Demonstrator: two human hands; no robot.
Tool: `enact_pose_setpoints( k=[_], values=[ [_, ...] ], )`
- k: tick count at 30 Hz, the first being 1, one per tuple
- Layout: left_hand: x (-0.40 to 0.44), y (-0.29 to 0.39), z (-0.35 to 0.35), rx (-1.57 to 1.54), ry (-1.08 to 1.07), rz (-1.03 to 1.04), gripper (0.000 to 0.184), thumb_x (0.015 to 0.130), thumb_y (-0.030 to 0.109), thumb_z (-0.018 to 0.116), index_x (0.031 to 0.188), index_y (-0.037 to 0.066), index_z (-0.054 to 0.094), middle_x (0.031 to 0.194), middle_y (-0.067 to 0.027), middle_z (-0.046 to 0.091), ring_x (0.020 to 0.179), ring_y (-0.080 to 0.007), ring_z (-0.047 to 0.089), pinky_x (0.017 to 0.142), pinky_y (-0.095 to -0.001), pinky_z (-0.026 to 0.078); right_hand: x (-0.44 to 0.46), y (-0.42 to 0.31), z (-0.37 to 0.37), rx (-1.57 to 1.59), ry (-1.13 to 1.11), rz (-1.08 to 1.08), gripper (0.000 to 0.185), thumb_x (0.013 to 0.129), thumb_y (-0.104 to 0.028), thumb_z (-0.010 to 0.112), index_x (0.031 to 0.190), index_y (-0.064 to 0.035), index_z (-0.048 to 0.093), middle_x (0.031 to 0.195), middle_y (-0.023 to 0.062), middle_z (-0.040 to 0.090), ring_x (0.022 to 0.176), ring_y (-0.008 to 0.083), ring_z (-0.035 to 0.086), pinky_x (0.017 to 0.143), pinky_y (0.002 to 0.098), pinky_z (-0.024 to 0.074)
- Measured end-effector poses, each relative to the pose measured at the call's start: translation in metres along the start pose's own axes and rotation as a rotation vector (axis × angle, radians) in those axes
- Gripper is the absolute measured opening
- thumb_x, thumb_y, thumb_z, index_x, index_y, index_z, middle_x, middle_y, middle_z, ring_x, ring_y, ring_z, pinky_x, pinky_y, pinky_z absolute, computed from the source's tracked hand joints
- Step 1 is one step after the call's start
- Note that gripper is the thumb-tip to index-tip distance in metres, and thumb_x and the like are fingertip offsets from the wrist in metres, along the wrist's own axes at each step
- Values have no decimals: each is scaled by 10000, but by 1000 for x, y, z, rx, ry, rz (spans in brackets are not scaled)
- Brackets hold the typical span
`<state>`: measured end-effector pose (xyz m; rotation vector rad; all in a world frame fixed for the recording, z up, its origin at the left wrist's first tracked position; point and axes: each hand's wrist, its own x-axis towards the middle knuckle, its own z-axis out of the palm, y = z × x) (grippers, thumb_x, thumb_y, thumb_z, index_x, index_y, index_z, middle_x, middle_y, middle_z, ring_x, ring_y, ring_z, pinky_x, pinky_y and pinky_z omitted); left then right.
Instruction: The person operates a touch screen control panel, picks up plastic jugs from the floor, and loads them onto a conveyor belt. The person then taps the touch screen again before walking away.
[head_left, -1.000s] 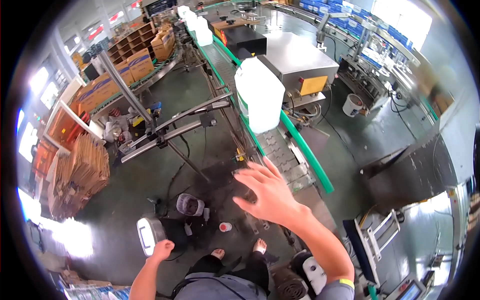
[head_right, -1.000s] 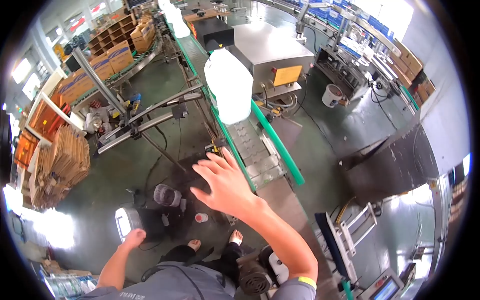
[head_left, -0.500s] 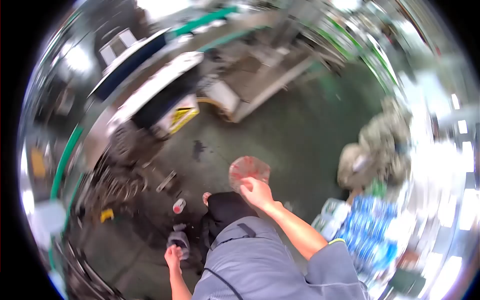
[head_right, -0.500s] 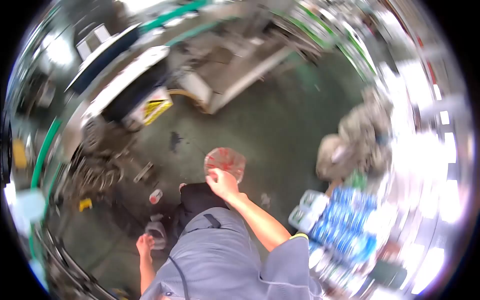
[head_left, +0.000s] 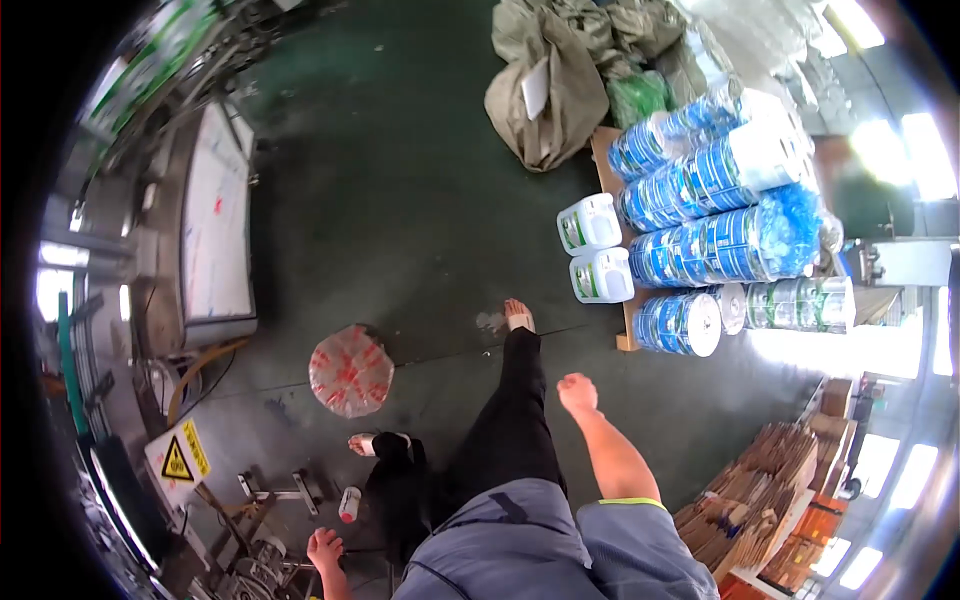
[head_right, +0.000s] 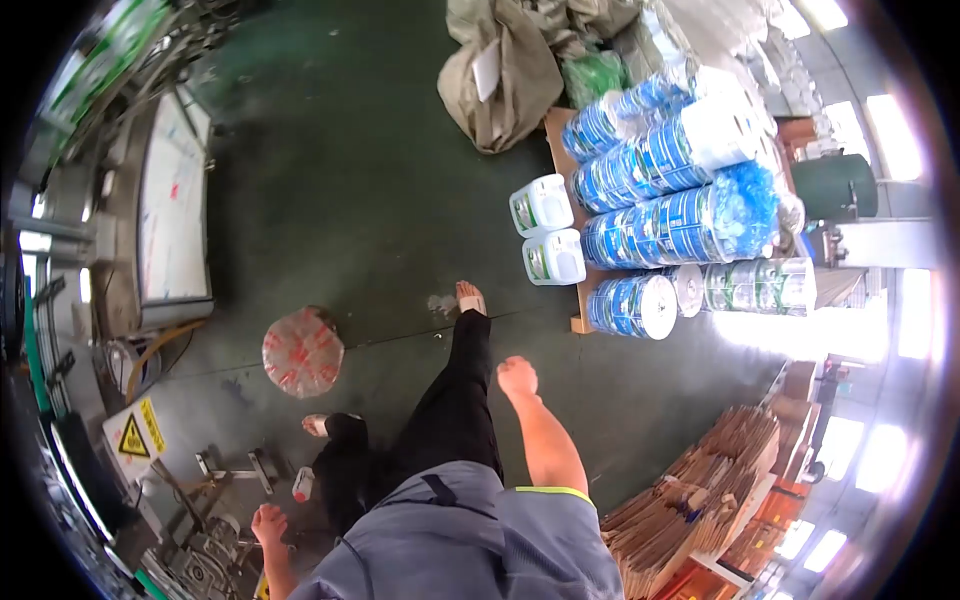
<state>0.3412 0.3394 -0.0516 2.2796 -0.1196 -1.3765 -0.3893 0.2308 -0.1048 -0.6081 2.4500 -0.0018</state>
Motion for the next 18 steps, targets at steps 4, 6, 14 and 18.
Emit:
enact_pose_setpoints(
  k=[4, 6, 14, 18],
  values=[
    [-45, 60, 147, 225, -12, 183, 290, 1052, 312, 633, 1172, 51, 670, 910, -69, 735, 668, -112, 656, 541, -231, 475, 205, 56, -34, 26, 45, 118, 529, 889, -340, 676, 1334, -58, 640, 1256, 213, 705, 1203, 401, 656, 1041, 471, 513],
    [-95, 90, 227, 625, -89, 449, 257, 1041, 225, 633, 1157, 0, 674, 910, -79, 731, 690, -95, 633, 610, -240, 498, 320, 77, -32, 45, 80, 186, 666, 874, -332, 716, 1435, -18, 540, 1375, 255, 624, 1296, 410, 592, 1099, 481, 473],
    [-151, 111, 427, 836, -85, 160, 244, 1022, 203, 638, 1085, -28, 686, 873, -45, 718, 758, -103, 645, 669, -253, 502, 640, 166, -19, -37, 157, 203, 688, 765, -258, 789, 1331, 71, 577, 1263, 301, 659, 1248, 452, 604, 1066, 501, 478],
    [-158, 100, 434, 1116, -145, 234, 334, 1027, 286, 629, 1095, -34, 697, 870, -106, 766, 773, -176, 745, 737, -323, 582, 667, 189, -20, -2, -42, 62, 502, 736, -169, 747, 1184, 50, 689, 1120, 273, 738, 1086, 406, 716, 943, 469, 558]
  ],
)
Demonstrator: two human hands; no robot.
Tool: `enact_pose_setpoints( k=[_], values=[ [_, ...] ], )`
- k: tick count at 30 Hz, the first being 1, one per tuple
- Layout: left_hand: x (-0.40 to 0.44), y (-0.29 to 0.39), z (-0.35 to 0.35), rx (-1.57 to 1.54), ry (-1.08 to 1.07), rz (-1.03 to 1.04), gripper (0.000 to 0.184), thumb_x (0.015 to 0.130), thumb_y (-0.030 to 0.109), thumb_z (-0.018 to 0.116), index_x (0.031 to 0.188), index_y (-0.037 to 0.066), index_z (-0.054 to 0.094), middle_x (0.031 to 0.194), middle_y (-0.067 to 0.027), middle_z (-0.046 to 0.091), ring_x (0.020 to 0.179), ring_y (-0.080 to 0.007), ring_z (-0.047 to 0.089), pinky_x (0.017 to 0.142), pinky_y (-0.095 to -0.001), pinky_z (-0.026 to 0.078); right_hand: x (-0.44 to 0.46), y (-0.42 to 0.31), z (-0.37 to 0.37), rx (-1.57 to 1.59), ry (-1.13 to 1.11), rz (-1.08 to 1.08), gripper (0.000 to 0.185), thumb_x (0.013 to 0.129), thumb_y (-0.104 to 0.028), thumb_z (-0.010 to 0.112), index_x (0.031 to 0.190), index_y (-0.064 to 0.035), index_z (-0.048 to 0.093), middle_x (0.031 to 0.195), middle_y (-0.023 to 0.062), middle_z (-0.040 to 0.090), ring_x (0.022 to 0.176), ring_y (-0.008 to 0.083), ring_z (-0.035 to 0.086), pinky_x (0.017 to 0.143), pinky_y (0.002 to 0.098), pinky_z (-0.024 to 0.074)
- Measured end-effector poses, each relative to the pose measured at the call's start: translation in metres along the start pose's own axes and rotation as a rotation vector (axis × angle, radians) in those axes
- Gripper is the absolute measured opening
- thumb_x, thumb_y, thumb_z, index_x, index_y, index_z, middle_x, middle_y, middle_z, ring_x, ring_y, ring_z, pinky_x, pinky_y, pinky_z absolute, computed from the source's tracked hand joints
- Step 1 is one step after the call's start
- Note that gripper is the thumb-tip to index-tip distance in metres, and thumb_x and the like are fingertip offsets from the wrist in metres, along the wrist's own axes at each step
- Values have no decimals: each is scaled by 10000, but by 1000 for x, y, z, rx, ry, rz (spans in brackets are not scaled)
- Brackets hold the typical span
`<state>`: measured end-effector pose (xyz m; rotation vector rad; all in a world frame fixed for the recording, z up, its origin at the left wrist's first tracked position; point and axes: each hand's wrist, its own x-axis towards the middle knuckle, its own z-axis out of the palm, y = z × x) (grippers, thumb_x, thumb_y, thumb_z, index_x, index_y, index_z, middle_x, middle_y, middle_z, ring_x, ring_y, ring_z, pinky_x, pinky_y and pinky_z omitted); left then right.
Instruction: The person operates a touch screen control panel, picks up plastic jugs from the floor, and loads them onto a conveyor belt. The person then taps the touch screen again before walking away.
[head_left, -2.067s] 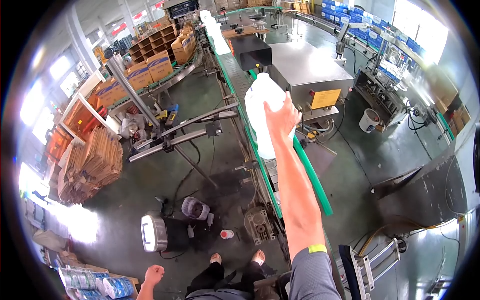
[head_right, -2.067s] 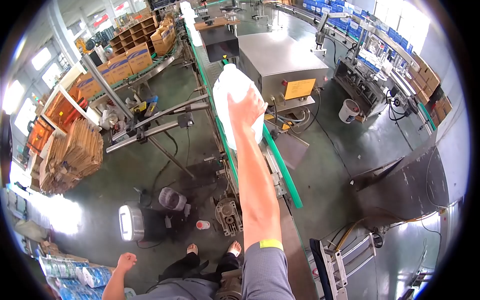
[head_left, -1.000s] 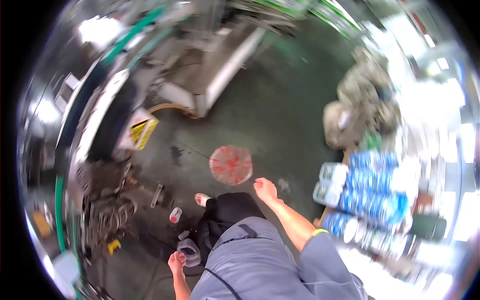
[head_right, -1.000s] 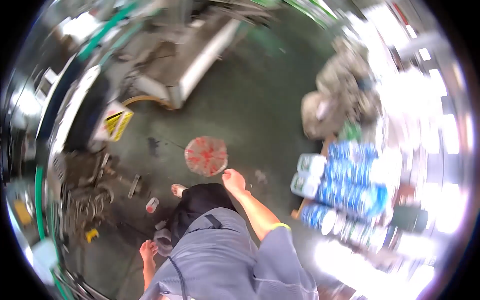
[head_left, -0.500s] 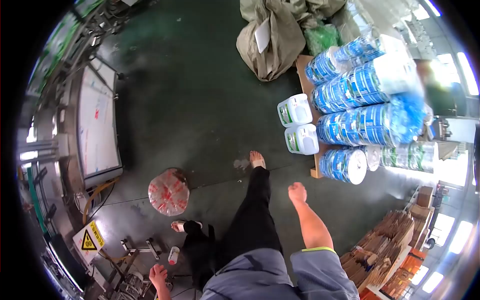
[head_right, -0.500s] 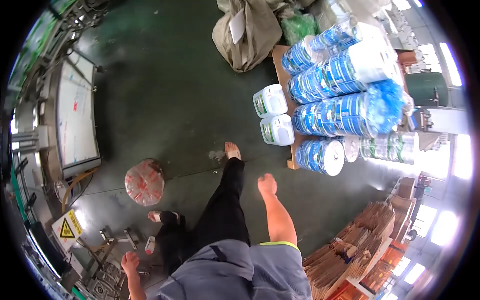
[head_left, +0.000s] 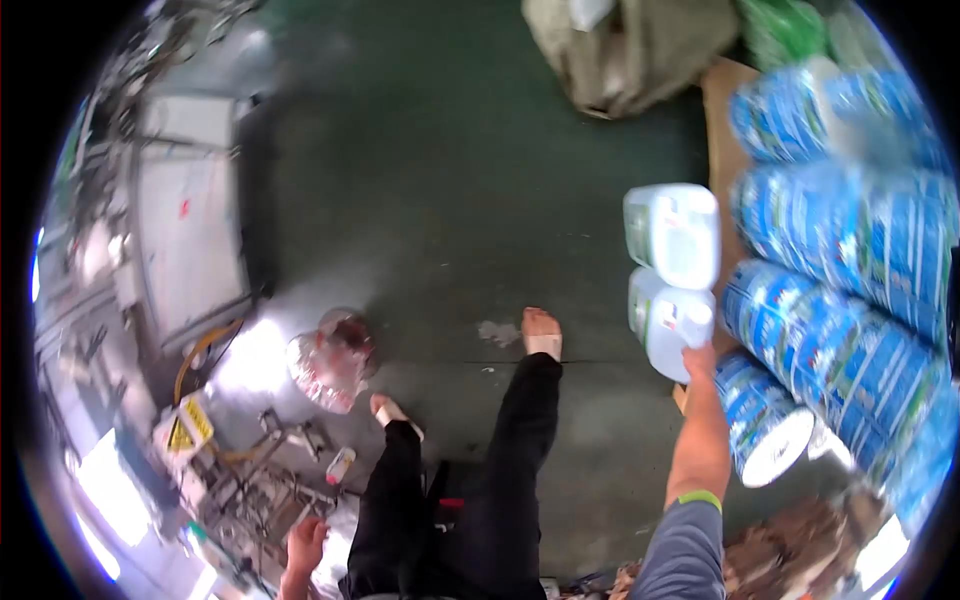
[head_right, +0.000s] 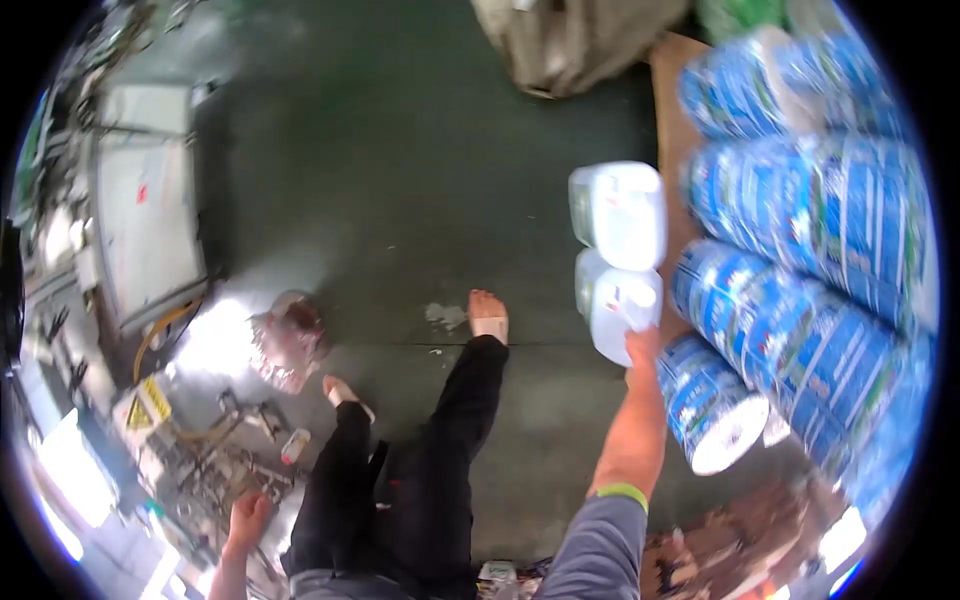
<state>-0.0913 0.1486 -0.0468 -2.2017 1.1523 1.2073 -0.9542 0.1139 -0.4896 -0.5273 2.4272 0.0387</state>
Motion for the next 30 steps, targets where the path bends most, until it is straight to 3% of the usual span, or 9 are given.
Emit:
enact_pose_setpoints(
  k=[3, 8, 10, 14, 17, 24, 27, 29, 30],
  values=[
    [-16, 30, -3, -38, 109, -33, 326, 991, 316, 654, 1118, 27, 735, 904, -147, 763, 852, -275, 752, 770, -381, 571, -55, -58, 7, -192, -61, -35, 502, 785, -265, 757, 1149, 71, 672, 1140, 300, 716, 1124, 448, 686, 958, 522, 542],
    [-86, 44, -47, -220, 244, -143, 302, 978, 301, 678, 1167, 69, 719, 986, -130, 763, 937, -249, 742, 854, -368, 562, -93, -66, 41, -189, -155, -354, 497, 734, -172, 743, 1121, 132, 672, 1102, 331, 715, 1132, 471, 675, 979, 520, 524],
    [-106, 15, -48, -290, 236, -104, 327, 983, 313, 671, 1206, 76, 704, 1037, -137, 769, 971, -260, 749, 871, -389, 573, -169, -104, 30, -352, -132, -455, 664, 724, -213, 774, 1260, 142, 610, 1281, 343, 647, 1261, 485, 592, 1117, 483, 448],
    [-125, -44, -58, -543, 188, -60, 385, 987, 373, 677, 1240, 84, 703, 1102, -102, 777, 1015, -247, 749, 910, -377, 577, -368, -211, 6, -461, -251, -672, 549, 723, -224, 823, 1182, 31, 663, 1167, 284, 689, 1146, 484, 630, 1010, 536, 499],
    [-86, -113, -30, -1185, 118, 13, 405, 970, 339, 679, 1280, 80, 697, 1127, -120, 771, 1028, -249, 747, 918, -385, 574, -546, -275, 6, -645, -233, -880, 603, 674, -245, 872, 1168, 33, 664, 1113, 262, 716, 1084, 463, 675, 959, 523, 531],
    [-47, -283, -58, -861, 415, 221, 671, 879, 144, 688, 1504, 84, 452, 1353, -169, 637, 1206, -343, 646, 1043, -450, 523, -886, -395, 56, -1134, -362, -1266, 684, 908, -509, 663, 1436, -79, 593, 1479, 233, 566, 1398, 412, 506, 1163, 522, 396],
    [-81, -350, -79, -845, 658, 235, 929, 776, 303, 837, 1545, 38, 388, 1453, -232, 531, 1277, -393, 580, 1103, -486, 475, -1054, -436, 91, -935, -363, -2040, 548, 761, -415, 790, 1118, -9, 704, 1046, 240, 731, 1008, 464, 691, 887, 536, 553],
    [-114, -392, -94, -823, 1030, 246, 941, 730, 384, 886, 1487, 17, 465, 1433, -239, 545, 1295, -401, 566, 1115, -502, 448, -1196, -456, 87, -1118, -444, -1959, 531, 756, -340, 773, 1137, 23, 700, 1076, 269, 716, 1016, 459, 690, 899, 529, 557],
    [-138, -412, -117, -1043, 808, 206, 824, 753, 383, 879, 1405, 3, 548, 1384, -241, 578, 1269, -405, 574, 1088, -473, 455, -1243, -465, 99, -1138, -520, -2020, 566, 708, -344, 779, 1116, 38, 692, 1027, 270, 729, 999, 452, 709, 909, 495, 569]
  ],
)
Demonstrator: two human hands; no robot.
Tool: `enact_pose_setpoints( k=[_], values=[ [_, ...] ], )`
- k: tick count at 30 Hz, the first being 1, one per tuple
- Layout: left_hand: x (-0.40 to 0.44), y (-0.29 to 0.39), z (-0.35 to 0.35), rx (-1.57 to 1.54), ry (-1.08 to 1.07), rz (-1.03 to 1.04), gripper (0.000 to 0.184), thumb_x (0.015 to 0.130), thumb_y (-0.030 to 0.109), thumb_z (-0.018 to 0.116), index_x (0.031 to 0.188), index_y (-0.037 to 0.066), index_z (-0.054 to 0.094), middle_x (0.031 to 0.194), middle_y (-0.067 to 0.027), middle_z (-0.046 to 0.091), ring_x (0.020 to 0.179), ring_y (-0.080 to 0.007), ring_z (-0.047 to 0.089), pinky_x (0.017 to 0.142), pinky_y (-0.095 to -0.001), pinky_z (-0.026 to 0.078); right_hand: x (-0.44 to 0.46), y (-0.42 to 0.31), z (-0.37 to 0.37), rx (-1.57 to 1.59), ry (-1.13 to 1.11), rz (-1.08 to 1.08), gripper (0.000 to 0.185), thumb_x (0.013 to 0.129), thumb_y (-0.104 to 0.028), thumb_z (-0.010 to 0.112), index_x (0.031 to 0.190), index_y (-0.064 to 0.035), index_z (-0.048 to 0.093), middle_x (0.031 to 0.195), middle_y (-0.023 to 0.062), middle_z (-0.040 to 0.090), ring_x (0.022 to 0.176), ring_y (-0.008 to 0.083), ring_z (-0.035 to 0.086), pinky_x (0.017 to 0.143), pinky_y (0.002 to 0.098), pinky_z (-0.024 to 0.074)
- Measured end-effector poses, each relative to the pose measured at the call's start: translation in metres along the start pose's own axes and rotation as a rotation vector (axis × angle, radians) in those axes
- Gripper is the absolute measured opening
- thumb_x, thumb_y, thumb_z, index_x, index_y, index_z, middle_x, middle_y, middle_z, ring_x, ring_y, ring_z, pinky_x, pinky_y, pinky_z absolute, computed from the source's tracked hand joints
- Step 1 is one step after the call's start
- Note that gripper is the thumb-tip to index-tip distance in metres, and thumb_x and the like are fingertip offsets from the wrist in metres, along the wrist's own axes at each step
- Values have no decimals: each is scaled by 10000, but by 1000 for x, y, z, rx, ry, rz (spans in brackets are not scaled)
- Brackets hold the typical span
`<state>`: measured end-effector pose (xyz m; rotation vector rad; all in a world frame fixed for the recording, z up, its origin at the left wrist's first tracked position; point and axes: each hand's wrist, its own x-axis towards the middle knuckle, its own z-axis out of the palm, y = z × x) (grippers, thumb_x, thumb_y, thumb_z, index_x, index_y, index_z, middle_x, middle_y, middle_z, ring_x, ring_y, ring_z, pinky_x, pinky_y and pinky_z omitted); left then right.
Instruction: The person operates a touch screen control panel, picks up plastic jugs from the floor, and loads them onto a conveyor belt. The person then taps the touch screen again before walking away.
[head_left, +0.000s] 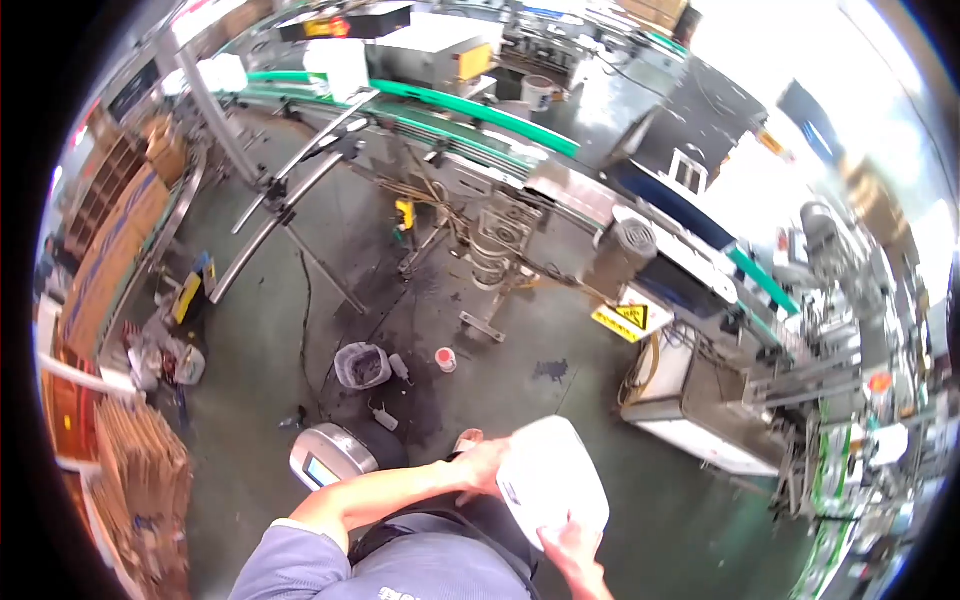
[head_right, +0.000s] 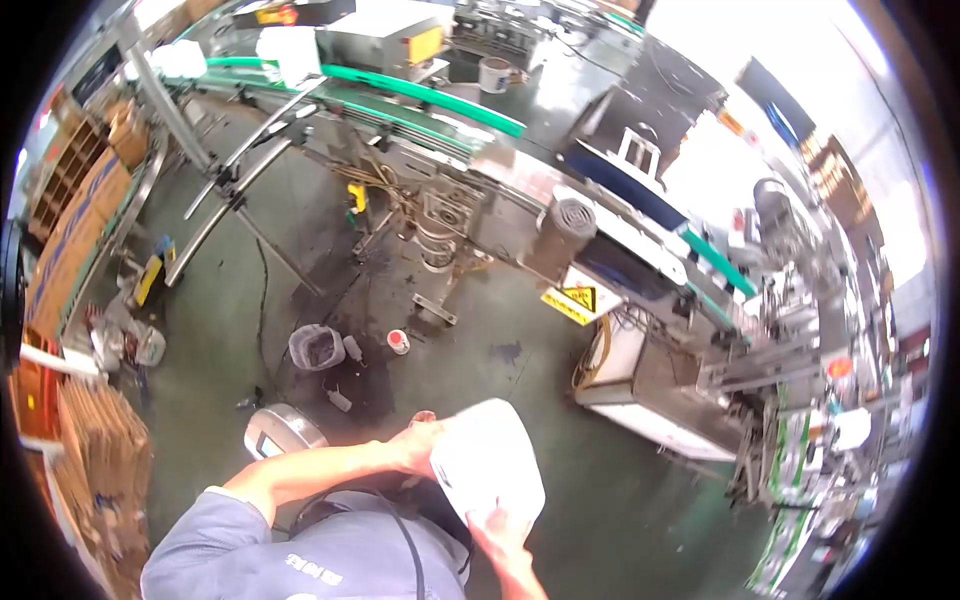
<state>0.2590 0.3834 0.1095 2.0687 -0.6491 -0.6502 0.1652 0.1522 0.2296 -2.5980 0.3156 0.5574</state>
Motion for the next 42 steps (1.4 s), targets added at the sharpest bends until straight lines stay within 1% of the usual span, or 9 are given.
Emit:
enact_pose_setpoints(
  k=[4, 8, 13, 18, 30, 36, 38, 40, 42],
  values=[
    [-10, 33, -121, -48, 595, 183, 942, 724, 357, 922, 1461, -17, 469, 1432, -237, 557, 1332, -385, 551, 1128, -427, 443, 91, -138, -116, -101, -181, -390, 402, 722, -305, 741, 929, 39, 715, 843, 252, 728, 825, 423, 728, 813, 494, 576],
    [-7, 60, -181, -17, 1102, -10, 1010, 701, 268, 974, 1498, -36, 433, 1418, -213, 589, 1312, -322, 608, 1069, -368, 499, 172, -238, -189, -295, -106, -872, 368, 770, -314, 743, 896, 24, 668, 821, 230, 717, 793, 406, 717, 751, 495, 557],
    [52, 84, -252, -116, 1304, -307, 1090, 732, 282, 965, 1580, 15, 335, 1350, -185, 665, 1238, -249, 670, 1012, -360, 539, 268, -329, -276, -448, -34, -1217, 325, 794, -320, 710, 855, -6, 654, 799, 189, 712, 758, 387, 711, 706, 489, 554],
    [144, 109, -333, -214, 1319, -427, 1192, 601, 175, 995, 1578, 28, 328, 1342, -180, 667, 1220, -278, 678, 1025, -376, 538, 372, -373, -358, -455, 108, -1409, 328, 795, -320, 701, 839, 5, 684, 788, 183, 729, 739, 374, 729, 708, 466, 573],
    [346, 43, -434, -307, 1143, -341, 1201, 635, 191, 974, 1611, 147, 274, 1396, -217, 616, 1314, -422, 577, 1058, -460, 506, 574, -376, -403, -369, 184, -1186, 283, 725, -260, 711, 867, -16, 728, 807, 197, 723, 777, 386, 708, 759, 470, 550],
    [398, -11, -461, -93, 1034, -158, 1197, 660, 224, 974, 1601, 69, 251, 1508, -225, 512, 1373, -390, 528, 1085, -434, 480, 647, -353, -394, -238, 231, -1029, 363, 674, -197, 774, 973, 9, 757, 813, 225, 717, 766, 397, 711, 776, 436, 563],
    [403, -11, -492, -56, 895, -210, 1179, 714, 336, 950, 1626, 100, 241, 1574, -156, 474, 1436, -338, 491, 1139, -403, 440, 660, -354, -401, -115, 113, -828, 423, 712, -200, 781, 1084, 1, 755, 896, 218, 745, 881, 393, 726, 838, 432, 560],
    [401, -4, -527, -77, 852, -125, 1178, 748, 432, 903, 1634, 80, 210, 1605, -187, 429, 1482, -400, 408, 1160, -431, 421, 664, -353, -398, -47, 105, -833, 458, 732, -173, 799, 1143, 18, 734, 935, 221, 749, 905, 386, 735, 855, 410, 562],
    [408, 26, -570, -27, 999, -36, 1090, 784, 450, 854, 1625, 94, 260, 1574, -219, 448, 1431, -411, 456, 1106, -431, 462, 670, -357, -393, 136, 114, -855, 453, 781, -165, 808, 1181, 28, 715, 959, 214, 752, 905, 357, 743, 863, 402, 562]
  ],
)
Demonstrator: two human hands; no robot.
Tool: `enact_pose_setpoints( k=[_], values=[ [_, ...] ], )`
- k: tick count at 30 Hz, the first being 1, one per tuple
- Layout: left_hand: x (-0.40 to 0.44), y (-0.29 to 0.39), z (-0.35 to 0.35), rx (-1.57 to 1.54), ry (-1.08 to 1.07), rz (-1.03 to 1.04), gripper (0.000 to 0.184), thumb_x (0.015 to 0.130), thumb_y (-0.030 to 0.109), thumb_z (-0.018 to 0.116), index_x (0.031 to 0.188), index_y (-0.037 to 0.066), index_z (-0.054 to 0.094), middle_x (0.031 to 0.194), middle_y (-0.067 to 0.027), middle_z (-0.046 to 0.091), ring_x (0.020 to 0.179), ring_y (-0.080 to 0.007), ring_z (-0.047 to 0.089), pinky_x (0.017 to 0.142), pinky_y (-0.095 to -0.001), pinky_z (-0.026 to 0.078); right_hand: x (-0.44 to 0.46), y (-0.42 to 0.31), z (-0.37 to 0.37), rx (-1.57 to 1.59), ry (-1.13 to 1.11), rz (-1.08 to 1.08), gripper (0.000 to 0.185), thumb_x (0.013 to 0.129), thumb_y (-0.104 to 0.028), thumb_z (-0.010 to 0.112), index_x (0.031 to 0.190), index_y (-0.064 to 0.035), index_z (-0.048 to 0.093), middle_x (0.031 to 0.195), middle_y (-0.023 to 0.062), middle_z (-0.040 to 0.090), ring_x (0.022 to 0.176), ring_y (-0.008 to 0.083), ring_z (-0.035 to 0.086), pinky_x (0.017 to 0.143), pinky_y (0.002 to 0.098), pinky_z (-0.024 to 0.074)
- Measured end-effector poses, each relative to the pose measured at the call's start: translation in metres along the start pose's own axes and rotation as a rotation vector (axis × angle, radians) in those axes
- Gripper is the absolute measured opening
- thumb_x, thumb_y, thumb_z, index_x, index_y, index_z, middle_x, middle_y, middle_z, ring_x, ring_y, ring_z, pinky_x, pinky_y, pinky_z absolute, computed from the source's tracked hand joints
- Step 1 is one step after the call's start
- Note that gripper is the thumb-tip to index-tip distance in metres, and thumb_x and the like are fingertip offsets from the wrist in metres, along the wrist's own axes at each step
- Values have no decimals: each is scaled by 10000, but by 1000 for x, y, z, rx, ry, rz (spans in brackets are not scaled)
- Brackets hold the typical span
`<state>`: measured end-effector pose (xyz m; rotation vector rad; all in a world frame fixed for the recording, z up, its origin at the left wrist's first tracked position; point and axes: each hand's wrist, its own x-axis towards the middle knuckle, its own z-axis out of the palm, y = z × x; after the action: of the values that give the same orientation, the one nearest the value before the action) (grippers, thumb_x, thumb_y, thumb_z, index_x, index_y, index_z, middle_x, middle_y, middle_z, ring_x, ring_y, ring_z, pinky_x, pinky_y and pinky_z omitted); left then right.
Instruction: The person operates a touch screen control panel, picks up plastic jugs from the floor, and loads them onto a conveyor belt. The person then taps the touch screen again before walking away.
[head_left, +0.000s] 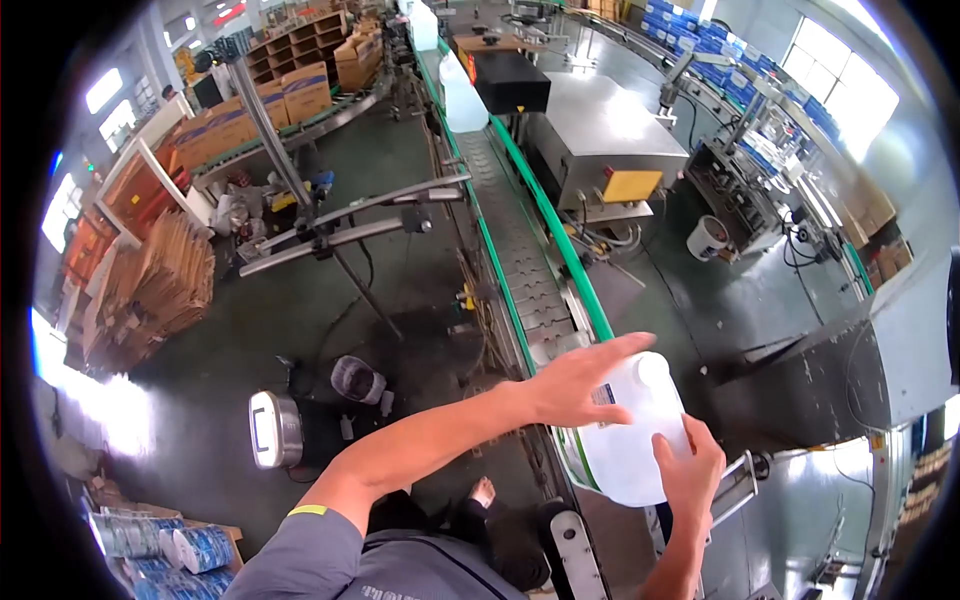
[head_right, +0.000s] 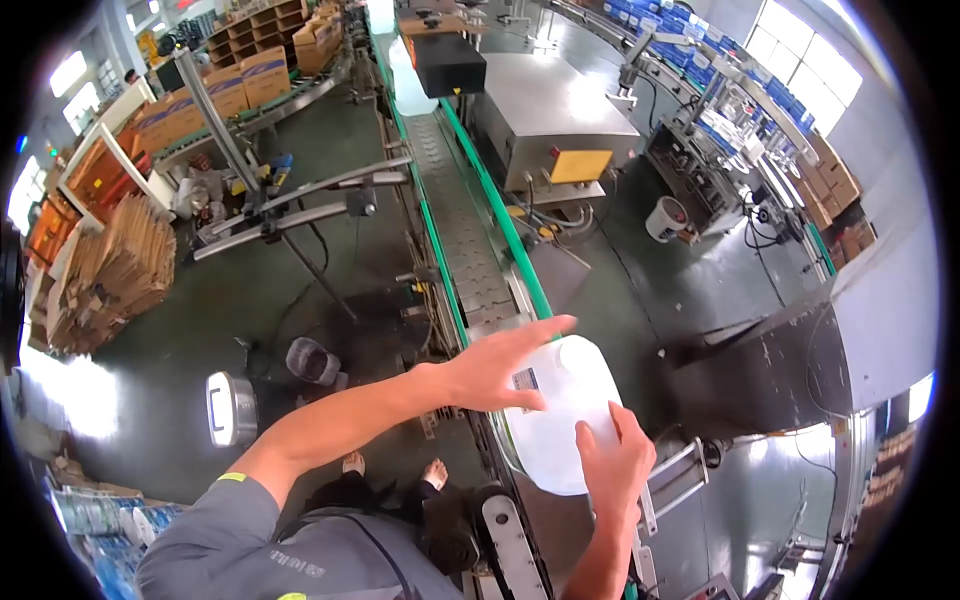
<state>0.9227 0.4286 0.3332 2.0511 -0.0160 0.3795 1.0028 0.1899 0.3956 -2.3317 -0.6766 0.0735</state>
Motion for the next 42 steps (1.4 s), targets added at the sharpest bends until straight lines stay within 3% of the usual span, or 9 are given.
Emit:
enact_pose_setpoints(
  k=[2, 3, 5, 9, 18, 22, 27, 38, 42],
  values=[
    [41, 20, -8, 533, 62, 381, 743, 815, 367, 820, 1440, 93, 525, 1343, -186, 604, 1184, -334, 627, 940, -409, 535, -4, 15, 7, 109, -47, -14, 437, 823, -129, 808, 1212, 37, 696, 1028, 193, 750, 945, 318, 731, 897, 386, 549],
    [57, 19, -11, 540, 68, 372, 743, 815, 367, 820, 1440, 93, 525, 1343, -186, 604, 1184, -334, 627, 940, -409, 535, -8, 27, 15, 167, 25, -54, 440, 833, -115, 805, 1227, 41, 687, 1067, 187, 744, 979, 313, 720, 921, 386, 540],
    [83, 17, -20, 796, -211, 406, 297, 878, 286, 736, 1095, 99, 657, 1045, -100, 630, 925, -239, 654, 775, -389, 540, -15, 42, 27, 278, 109, -48, 465, 857, -80, 782, 1282, 53, 647, 1204, 186, 699, 1133, 330, 665, 1006, 406, 497],
    [97, -10, -29, 846, -147, 563, 115, 898, 212, 655, 940, 107, 634, 932, -70, 599, 856, -235, 647, 715, -385, 529, -9, 56, 66, 218, 283, -278, 409, 956, -151, 732, 1316, 8, 621, 1225, 160, 682, 1119, 266, 656, 971, 388, 517],
    [105, -25, -67, 1034, -94, 750, 271, 947, 382, 677, 1011, 121, 648, 989, -60, 626, 865, -238, 673, 702, -368, 547, 26, 27, 108, 268, 442, -324, 380, 943, -125, 748, 1294, -30, 637, 1195, 131, 657, 1098, 270, 646, 959, 379, 509],
    [128, 5, -65, 1117, -226, -108, 477, 1070, 445, 491, 1119, -12, 617, 912, -144, 735, 786, -289, 751, 648, -399, 565, 41, 12, 127, 319, 460, -270, 441, 943, -84, 727, 1364, -50, 599, 1292, 133, 592, 1199, 297, 580, 1020, 423, 474],
    [169, -26, -58, 1232, -110, -328, 364, 1056, 323, 507, 1070, -29, 600, 795, -101, 749, 750, -232, 754, 619, -376, 543, 63, -2, 149, 411, 478, -267, 445, 914, -17, 695, 1347, -22, 591, 1306, 145, 576, 1220, 296, 564, 1038, 416, 474],
    [173, -67, -124, 1329, -229, 352, 183, 904, 148, 576, 974, -20, 559, 596, -138, 657, 548, -311, 698, 471, -440, 482, 95, -21, 181, 521, 474, -210, 442, 856, 33, 700, 1288, -11, 618, 1226, 142, 580, 1140, 293, 599, 1020, 398, 471],
    [172, -48, -119, 1221, 36, -70, 427, 1050, 395, 491, 1009, -21, 580, 634, -137, 692, 581, -315, 712, 534, -432, 532, 104, -25, 193, 499, 489, -194, 460, 836, -16, 731, 1284, -35, 626, 1204, 125, 595, 1200, 343, 539, 1063, 453, 417]
  ],
)
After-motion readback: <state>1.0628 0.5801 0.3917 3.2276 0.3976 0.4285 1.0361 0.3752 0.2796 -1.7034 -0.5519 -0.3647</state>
